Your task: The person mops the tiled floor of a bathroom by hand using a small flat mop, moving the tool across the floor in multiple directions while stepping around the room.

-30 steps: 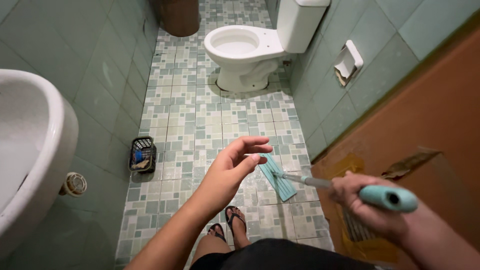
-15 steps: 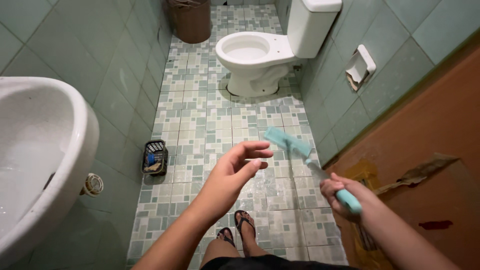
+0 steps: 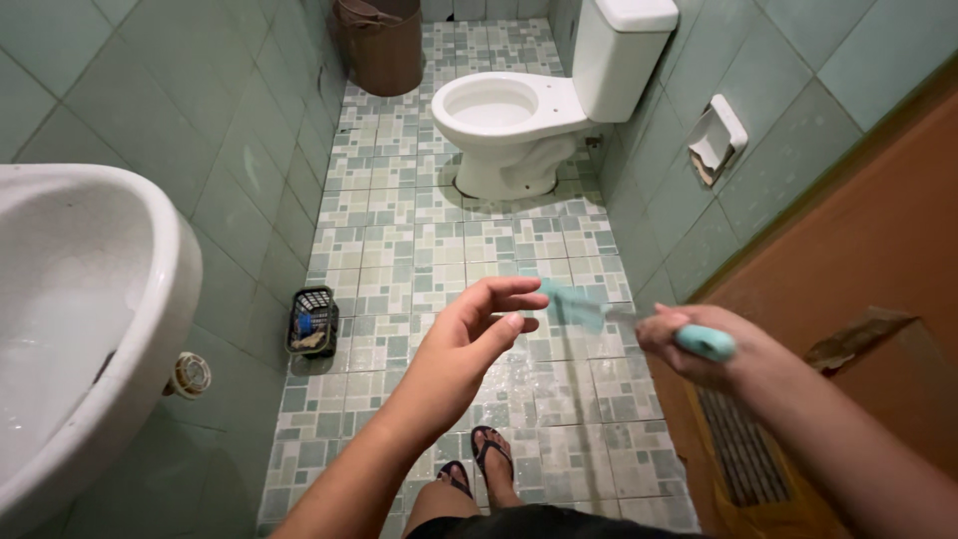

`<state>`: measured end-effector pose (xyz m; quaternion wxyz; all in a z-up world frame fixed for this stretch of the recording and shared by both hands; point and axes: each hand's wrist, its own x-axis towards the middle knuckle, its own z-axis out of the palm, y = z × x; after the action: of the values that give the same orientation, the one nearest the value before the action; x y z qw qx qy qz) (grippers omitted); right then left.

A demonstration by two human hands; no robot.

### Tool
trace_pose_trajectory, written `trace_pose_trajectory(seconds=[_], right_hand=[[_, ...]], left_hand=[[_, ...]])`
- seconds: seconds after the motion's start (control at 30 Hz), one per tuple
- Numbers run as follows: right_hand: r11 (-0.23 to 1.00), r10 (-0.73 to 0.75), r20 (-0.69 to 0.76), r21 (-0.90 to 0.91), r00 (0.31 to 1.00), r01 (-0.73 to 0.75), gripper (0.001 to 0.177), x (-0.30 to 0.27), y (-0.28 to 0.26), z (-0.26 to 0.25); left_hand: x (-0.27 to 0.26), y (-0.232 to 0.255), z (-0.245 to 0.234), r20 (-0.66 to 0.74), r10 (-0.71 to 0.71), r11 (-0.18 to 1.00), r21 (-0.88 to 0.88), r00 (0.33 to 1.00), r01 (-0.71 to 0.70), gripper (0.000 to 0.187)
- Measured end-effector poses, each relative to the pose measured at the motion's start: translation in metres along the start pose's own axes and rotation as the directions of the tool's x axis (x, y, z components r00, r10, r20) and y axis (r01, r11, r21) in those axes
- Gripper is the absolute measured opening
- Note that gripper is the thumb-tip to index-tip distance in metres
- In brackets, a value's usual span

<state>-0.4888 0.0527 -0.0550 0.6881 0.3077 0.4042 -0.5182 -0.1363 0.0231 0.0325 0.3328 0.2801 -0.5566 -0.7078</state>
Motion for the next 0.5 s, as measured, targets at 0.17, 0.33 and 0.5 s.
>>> trace_pose_trajectory(seconds=[0.17,0.33,0.5], right_hand=[[0.958,-0.133,-0.057,-0.263,0.989,0.114,0.026,0.092,-0.032,-0.002],[0.980,-0.126,-0.045,-0.159,0.991,0.117,0.025,0.077,0.031,-0.022],[0.998,0.003,-0.087,-0.056,0.996,-0.007,0.031,-0.026,0.092,-0.038]], left_hand=[[-0.002,0.003,-0.004,-0.005,0.015,1.000,-0.015,1.000,-0.015,0.042],[-0.003,0.004,-0.004,-0.020,0.013,1.000,-0.015,1.000,-0.013,0.042],[-0.005,-0.001,-0.004,-0.009,0.005,0.999,-0.042,1.000,-0.005,0.042]])
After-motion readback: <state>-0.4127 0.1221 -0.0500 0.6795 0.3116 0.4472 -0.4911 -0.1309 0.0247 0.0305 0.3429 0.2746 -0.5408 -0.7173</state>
